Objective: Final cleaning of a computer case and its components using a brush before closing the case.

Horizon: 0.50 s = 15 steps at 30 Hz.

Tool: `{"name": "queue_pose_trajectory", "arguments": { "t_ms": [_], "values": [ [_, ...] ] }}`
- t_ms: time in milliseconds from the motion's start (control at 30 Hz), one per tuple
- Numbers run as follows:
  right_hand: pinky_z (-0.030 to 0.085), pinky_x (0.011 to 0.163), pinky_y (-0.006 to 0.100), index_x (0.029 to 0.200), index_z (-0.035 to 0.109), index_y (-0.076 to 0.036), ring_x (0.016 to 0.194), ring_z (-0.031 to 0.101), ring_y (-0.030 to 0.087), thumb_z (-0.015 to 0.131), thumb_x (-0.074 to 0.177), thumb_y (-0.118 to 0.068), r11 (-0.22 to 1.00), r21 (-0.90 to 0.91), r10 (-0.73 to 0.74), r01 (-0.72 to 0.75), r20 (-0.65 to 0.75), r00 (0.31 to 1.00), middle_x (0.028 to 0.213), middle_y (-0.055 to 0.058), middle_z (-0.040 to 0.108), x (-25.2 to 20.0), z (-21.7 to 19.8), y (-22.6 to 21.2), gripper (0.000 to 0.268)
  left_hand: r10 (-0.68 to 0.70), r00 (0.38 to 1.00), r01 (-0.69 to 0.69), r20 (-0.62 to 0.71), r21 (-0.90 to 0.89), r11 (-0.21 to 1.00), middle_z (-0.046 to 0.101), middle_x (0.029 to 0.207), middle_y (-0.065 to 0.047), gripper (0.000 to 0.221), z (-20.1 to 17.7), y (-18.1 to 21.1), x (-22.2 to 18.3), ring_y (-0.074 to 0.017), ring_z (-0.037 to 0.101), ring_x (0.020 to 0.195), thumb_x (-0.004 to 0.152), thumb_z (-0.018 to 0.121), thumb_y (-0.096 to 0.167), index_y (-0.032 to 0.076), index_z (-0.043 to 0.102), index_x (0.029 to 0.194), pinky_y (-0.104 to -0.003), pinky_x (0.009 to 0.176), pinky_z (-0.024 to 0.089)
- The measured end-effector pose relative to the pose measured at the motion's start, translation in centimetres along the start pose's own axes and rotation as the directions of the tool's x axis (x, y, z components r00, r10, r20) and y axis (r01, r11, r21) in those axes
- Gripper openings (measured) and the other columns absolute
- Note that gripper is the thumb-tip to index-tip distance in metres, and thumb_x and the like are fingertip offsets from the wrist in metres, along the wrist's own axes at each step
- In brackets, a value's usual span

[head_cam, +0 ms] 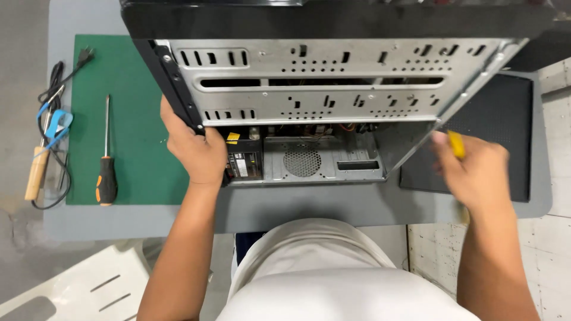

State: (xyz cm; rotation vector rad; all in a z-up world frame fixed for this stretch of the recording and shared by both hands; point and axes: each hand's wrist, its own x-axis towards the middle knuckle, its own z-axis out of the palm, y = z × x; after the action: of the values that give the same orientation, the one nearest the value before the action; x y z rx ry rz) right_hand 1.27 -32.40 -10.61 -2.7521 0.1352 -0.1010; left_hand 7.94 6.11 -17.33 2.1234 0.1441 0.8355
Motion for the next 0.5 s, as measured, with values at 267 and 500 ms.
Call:
{"name": "queue_pose_trajectory", "arguments": {
  "t_ms": [267,500],
  "values": [
    [0.036,0.045,0.020,0.091,0.066,-0.004,0.050,0.051,0.010,0.042,0.106,-0.015,0.810,0.553,-0.049,0.195,-0.268,0.962,0.084,0.008,0.064,-1.7,7.9,-4.9,0.031,-0.087,0.995,0.089,0.052,-0.041,0.995,0.052,0.131,-0.011,0.058,-0.6,-0.6,-1.2,-0.0368,0.060,0.108,0.082,0.043,0.015,0.008,0.029,0.137,-0.039,0.092,0.047],
    [0.042,0.051,0.048,0.072,0.061,-0.004,0.055,0.056,0.042,0.059,0.098,-0.029,0.900,-0.351,-0.282,0.259,-0.016,0.959,0.062,0.018,0.059,2.2,11.0,0.9,0.037,-0.027,0.994,0.032,0.109,-0.043,0.999,0.049,0.135,-0.018,0.071,-1.1,-0.7,-0.9,-0.0467,0.056,0.109,0.072,0.040,0.001,0.007,0.022,0.140,-0.042,0.095,0.045]
  ]
}}
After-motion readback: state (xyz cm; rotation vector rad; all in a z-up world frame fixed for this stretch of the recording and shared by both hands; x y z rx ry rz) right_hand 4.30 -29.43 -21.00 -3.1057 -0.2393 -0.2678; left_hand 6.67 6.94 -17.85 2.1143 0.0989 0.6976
